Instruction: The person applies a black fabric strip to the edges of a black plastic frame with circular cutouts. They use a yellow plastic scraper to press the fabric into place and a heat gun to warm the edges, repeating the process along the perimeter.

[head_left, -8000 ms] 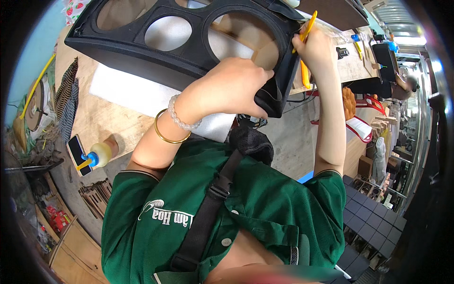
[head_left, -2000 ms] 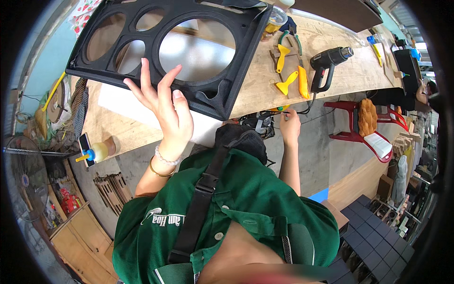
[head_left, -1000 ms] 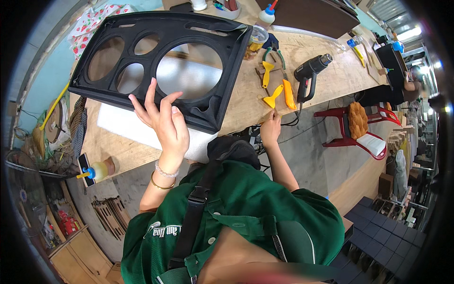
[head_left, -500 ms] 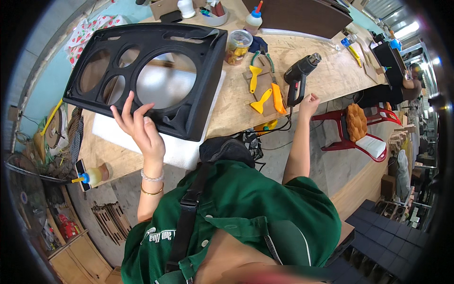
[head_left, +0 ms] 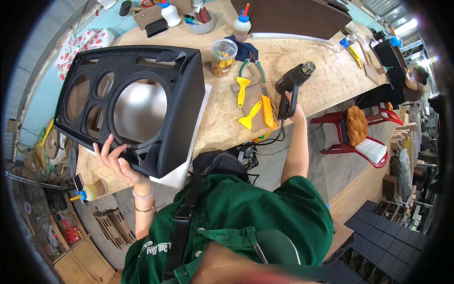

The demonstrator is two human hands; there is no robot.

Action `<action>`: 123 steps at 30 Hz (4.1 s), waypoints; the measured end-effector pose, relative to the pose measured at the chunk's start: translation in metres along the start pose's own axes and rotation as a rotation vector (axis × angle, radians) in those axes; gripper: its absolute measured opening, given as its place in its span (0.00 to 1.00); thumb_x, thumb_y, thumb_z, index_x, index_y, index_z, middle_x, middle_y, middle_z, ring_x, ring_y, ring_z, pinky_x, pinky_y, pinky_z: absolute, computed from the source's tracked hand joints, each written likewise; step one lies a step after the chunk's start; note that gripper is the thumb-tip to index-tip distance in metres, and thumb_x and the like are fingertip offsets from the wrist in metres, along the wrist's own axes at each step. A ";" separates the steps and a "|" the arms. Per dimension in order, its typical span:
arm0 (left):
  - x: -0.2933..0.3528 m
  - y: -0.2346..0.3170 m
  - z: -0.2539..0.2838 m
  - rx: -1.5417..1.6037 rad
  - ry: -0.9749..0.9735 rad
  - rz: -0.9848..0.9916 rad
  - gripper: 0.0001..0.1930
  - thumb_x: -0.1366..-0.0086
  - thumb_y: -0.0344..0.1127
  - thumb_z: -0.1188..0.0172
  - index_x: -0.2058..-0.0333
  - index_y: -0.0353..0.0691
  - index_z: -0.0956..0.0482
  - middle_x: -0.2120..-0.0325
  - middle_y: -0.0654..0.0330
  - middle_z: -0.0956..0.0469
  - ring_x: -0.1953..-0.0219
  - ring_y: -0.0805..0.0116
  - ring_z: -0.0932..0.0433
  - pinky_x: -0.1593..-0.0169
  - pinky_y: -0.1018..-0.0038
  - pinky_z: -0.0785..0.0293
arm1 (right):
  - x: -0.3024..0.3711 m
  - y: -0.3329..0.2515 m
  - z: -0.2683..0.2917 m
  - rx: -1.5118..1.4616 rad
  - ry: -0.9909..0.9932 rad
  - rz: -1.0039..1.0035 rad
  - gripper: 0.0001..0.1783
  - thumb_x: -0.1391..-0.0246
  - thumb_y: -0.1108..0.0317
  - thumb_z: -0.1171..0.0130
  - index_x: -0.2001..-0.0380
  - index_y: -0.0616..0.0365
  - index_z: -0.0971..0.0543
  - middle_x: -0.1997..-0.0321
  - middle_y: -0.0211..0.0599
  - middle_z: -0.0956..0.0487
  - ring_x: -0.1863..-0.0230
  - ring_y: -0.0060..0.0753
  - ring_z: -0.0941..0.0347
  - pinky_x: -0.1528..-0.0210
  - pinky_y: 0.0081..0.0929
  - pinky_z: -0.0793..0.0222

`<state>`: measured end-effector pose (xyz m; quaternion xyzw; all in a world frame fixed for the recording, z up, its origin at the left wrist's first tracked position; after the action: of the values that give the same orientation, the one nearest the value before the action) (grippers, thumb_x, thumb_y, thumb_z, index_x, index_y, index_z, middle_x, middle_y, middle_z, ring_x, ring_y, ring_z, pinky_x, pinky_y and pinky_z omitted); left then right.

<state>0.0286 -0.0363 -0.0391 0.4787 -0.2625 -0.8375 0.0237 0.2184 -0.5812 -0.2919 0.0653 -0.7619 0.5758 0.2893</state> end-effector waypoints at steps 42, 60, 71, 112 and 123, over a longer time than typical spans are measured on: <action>-0.050 -0.208 0.029 0.779 0.002 0.977 0.52 0.40 0.46 0.32 0.30 0.37 0.60 0.42 0.51 0.34 0.46 0.63 0.29 0.45 0.66 0.29 | 0.267 -0.236 -0.066 0.319 0.588 1.613 0.30 0.59 0.74 0.24 0.52 0.72 0.23 0.49 0.46 0.19 0.50 0.32 0.23 0.42 0.31 0.31; -0.046 -0.225 0.020 0.937 -0.204 0.891 0.67 0.40 0.51 0.32 0.33 0.43 0.90 0.28 0.44 0.67 0.27 0.52 0.59 0.27 0.54 0.63 | 0.350 -0.172 -0.178 0.376 -0.020 1.957 0.36 0.58 0.75 0.25 0.44 0.70 0.28 0.45 0.45 0.22 0.46 0.36 0.24 0.39 0.36 0.33; -0.048 -0.223 0.019 0.959 -0.213 0.867 0.69 0.41 0.53 0.32 0.35 0.46 0.93 0.28 0.44 0.75 0.26 0.51 0.66 0.27 0.53 0.69 | 0.359 -0.175 -0.183 0.400 -0.023 1.963 0.36 0.58 0.75 0.25 0.44 0.69 0.28 0.46 0.45 0.22 0.46 0.36 0.25 0.39 0.36 0.33; -0.050 -0.215 0.019 0.971 -0.279 0.854 0.68 0.40 0.54 0.34 0.34 0.47 0.93 0.28 0.44 0.68 0.27 0.53 0.59 0.28 0.54 0.62 | 0.235 -0.161 -0.138 0.298 0.144 1.002 0.21 0.49 0.67 0.31 0.53 0.66 0.22 0.59 0.37 0.19 0.61 0.25 0.23 0.56 0.25 0.29; -0.049 -0.220 0.020 0.983 -0.171 0.919 0.46 0.37 0.48 0.34 0.32 0.45 0.57 0.37 0.51 0.41 0.37 0.58 0.39 0.33 0.59 0.46 | 0.032 0.012 -0.019 -0.691 -0.490 -0.254 0.08 0.50 0.74 0.39 0.74 0.55 0.29 0.77 0.25 0.28 0.76 0.22 0.30 0.70 0.22 0.29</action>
<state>0.0854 0.1758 -0.0938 0.2056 -0.7907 -0.5604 0.1360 0.1942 -0.5523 -0.2825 0.1924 -0.9417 0.2144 0.1736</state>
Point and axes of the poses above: each hand's wrist, its own x-axis away from the middle knuckle, its own z-axis out of the back of the hand, y = z × x, the point moved 5 cm from there along -x, towards the middle knuckle
